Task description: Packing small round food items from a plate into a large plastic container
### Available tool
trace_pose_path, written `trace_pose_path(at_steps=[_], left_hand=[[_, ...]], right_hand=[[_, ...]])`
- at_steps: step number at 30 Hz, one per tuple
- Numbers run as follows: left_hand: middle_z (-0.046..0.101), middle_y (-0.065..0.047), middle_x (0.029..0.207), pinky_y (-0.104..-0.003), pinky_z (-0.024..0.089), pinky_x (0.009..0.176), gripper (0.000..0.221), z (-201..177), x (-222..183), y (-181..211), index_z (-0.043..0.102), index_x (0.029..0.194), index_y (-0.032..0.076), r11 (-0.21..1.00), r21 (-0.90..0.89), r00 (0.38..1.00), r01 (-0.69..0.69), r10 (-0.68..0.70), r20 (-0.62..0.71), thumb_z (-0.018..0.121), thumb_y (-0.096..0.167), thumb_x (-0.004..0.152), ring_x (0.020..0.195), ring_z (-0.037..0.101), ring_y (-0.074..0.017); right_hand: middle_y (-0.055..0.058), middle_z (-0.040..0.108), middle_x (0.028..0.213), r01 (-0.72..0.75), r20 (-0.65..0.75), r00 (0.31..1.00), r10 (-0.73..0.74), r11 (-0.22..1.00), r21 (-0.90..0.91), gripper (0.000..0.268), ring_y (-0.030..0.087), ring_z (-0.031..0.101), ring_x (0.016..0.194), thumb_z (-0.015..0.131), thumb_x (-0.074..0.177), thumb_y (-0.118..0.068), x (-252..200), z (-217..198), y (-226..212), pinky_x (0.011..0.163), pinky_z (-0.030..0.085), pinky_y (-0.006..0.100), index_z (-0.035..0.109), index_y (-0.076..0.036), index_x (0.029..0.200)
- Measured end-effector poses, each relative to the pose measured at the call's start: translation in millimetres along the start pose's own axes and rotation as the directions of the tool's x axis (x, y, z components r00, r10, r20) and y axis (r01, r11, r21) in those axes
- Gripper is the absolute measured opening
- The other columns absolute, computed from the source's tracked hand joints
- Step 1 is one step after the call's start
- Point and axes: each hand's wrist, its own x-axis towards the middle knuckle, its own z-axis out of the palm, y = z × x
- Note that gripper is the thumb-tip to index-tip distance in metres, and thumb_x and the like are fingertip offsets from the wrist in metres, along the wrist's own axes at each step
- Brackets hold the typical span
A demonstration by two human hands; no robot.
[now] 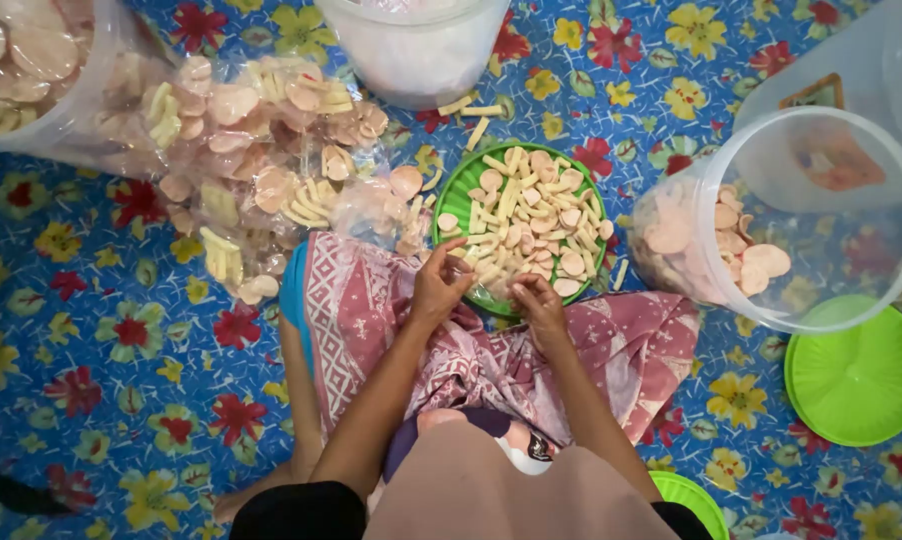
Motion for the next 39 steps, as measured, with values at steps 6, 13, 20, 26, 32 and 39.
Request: trace_pose_path(at_steps=[6, 13, 20, 26, 32, 39], left_hand=[[0.063, -0.001, 0.076, -0.016, 0.05, 0.059, 0.056, 2.4, -1.6, 1.1, 0.058, 0.122, 0.021, 0.997, -0.069, 1.0, -0.027, 0.027, 0.003, 0.07, 0.002, 0.071, 0.064, 0.058, -0.0055], [0.066, -0.003, 0.088, -0.018, 0.053, 0.066, 0.05, 7.1, -9.8, 15.8, 0.065, 0.113, 0.022, 0.995, -0.081, 0.974, -0.058, 0.074, 0.215, 0.075, 0.003, 0.068, 0.072, 0.06, -0.005], [0.067, 0.0, 0.08, -0.016, 0.049, 0.058, 0.033, 6.3, 1.4, -34.1, 0.072, 0.097, 0.02, 0.991, 0.023, 0.971, -0.13, 0.122, 0.204, 0.069, 0.001, 0.07, 0.067, 0.062, -0.0066], [0.067, 0.0, 0.078, -0.018, 0.048, 0.058, 0.028, 6.4, -10.7, -10.6, 0.073, 0.094, 0.018, 0.988, 0.05, 0.97, -0.148, 0.135, 0.202, 0.068, 0.002, 0.072, 0.066, 0.061, -0.0067], [0.068, 0.0, 0.076, -0.018, 0.049, 0.058, 0.027, 8.7, -8.0, -13.0, 0.073, 0.094, 0.017, 0.988, 0.051, 0.968, -0.147, 0.133, 0.213, 0.067, 0.0, 0.074, 0.066, 0.06, -0.0068], [0.068, -0.002, 0.079, -0.02, 0.05, 0.06, 0.026, 9.4, -10.1, -3.4, 0.073, 0.092, 0.014, 0.985, 0.03, 0.97, -0.172, 0.164, 0.178, 0.065, -0.003, 0.074, 0.07, 0.063, -0.0092]], right_hand=[[0.003, 0.061, 0.088, 0.017, -0.027, 1.0, -0.015, 0.998, 0.055, 0.009, 0.012, 0.061, 0.074, 0.062, 0.086, -0.012, 17.7, -27.0, 33.6, 0.063, 0.051, 0.02, 0.055, -0.009, 0.091], [0.008, 0.062, 0.097, 0.034, 0.045, 0.998, -0.039, 0.995, 0.095, 0.016, 0.01, 0.059, 0.074, 0.061, 0.084, -0.008, -10.9, 1.0, -6.9, 0.058, 0.049, 0.017, 0.056, -0.006, 0.099], [0.01, 0.063, 0.097, 0.029, 0.103, 0.994, -0.041, 0.993, 0.111, 0.026, 0.009, 0.057, 0.078, 0.058, 0.082, -0.004, -26.6, 9.7, -17.6, 0.06, 0.05, 0.015, 0.061, 0.002, 0.107], [0.009, 0.066, 0.083, 0.076, -0.073, 0.994, -0.077, 0.997, -0.018, 0.025, 0.01, 0.061, 0.069, 0.07, 0.076, -0.004, -20.8, 4.4, -5.3, 0.059, 0.051, 0.018, 0.066, 0.001, 0.101], [0.009, 0.068, 0.075, 0.024, -0.109, 0.994, -0.032, 0.997, -0.076, 0.027, 0.01, 0.064, 0.06, 0.077, 0.071, -0.007, -18.7, -0.5, 0.0, 0.053, 0.053, 0.019, 0.069, -0.004, 0.096], [0.006, 0.063, 0.077, 0.091, -0.067, 0.992, -0.103, 0.982, -0.163, 0.016, 0.009, 0.057, 0.063, 0.065, 0.078, 0.001, -47.9, 28.7, -42.5, 0.057, 0.051, 0.019, 0.068, -0.002, 0.093]])
